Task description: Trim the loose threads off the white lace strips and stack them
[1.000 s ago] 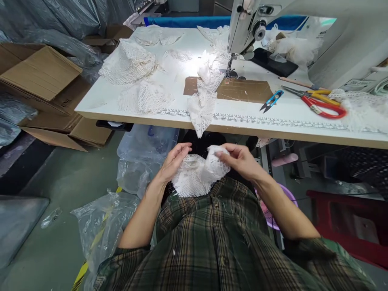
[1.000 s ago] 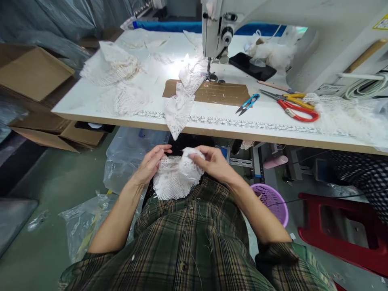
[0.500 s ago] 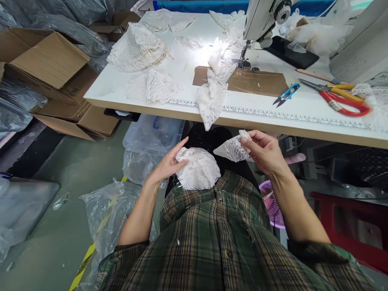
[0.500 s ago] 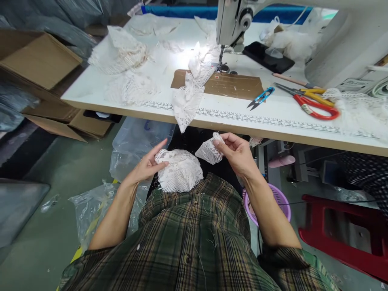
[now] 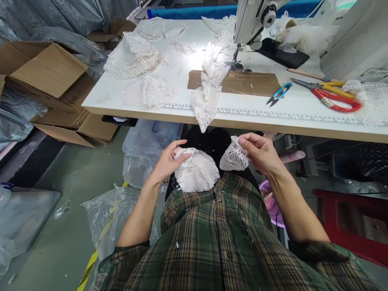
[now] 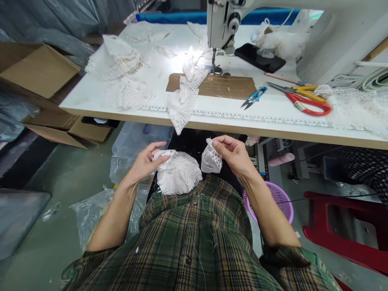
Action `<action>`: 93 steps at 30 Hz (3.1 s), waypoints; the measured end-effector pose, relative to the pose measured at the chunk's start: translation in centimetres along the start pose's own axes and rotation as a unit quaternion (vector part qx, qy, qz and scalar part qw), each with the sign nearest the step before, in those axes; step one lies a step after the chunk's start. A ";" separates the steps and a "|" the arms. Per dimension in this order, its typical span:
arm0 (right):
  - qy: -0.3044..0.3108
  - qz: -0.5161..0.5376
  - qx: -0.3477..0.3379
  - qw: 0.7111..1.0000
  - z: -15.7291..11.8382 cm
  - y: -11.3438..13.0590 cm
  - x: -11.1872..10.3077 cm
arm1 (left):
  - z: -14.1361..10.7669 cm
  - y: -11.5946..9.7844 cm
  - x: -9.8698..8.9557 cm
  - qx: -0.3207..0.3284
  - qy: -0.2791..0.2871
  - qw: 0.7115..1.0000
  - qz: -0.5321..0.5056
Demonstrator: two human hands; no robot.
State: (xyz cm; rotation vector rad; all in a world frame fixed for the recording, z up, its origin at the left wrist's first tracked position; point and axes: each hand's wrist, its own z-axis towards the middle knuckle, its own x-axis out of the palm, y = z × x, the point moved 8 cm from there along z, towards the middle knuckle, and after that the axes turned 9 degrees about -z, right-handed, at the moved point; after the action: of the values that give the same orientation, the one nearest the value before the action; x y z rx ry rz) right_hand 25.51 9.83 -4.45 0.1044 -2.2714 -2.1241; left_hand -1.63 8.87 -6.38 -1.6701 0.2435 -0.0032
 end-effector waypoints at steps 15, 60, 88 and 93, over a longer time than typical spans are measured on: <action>0.237 -0.085 -0.137 0.958 -1.0 2.0 9.9 | -2.2 -7.1 4.2 0.061 0.132 0.984 0.102; 0.113 -0.023 -0.044 0.992 -2.3 0.7 9.4 | -1.7 -4.3 1.3 0.064 -0.018 0.991 -0.118; 0.118 -0.137 -0.111 0.977 -1.8 0.5 9.1 | -1.7 -2.8 1.3 0.036 -0.030 0.996 -0.076; 0.124 -0.158 -0.121 0.972 -1.8 0.5 9.3 | -1.7 -2.4 1.1 0.027 -0.044 0.995 -0.090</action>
State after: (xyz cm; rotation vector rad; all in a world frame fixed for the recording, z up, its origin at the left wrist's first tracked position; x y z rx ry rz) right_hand 16.32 7.45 -4.06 0.7258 -1.9462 -2.3539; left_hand -0.39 7.21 -4.01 -1.6298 0.0246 -0.0712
